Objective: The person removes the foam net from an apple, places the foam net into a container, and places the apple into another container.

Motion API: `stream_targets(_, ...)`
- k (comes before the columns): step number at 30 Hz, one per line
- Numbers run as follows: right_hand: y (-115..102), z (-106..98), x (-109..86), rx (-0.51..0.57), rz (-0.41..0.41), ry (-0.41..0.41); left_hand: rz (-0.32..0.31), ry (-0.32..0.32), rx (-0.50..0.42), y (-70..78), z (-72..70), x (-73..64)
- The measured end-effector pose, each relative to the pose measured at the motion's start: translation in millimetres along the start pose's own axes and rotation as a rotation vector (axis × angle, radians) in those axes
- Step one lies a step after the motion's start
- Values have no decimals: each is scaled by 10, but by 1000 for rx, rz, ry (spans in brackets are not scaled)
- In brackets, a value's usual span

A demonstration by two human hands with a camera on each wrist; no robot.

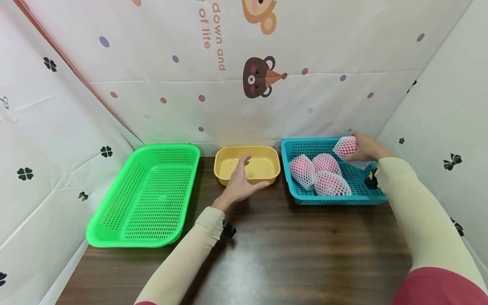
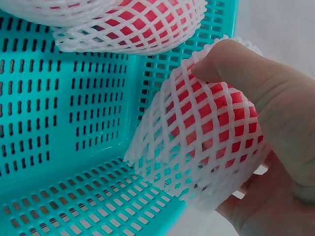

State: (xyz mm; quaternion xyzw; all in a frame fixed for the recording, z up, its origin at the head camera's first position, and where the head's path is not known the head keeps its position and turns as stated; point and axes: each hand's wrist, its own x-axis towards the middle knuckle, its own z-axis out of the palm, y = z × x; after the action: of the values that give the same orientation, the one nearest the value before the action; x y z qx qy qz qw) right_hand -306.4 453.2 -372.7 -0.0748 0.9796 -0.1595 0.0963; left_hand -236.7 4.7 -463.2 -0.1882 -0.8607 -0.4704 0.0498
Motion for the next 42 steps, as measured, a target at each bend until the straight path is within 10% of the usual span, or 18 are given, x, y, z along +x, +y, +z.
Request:
stream_targets(20,-215,-30,-28,37,-18,22,-67,205,218,-320,-286,8)
stream_targets(42,-373,-87,5,55,-108,65,-208,200,296,-571,-370,-51)
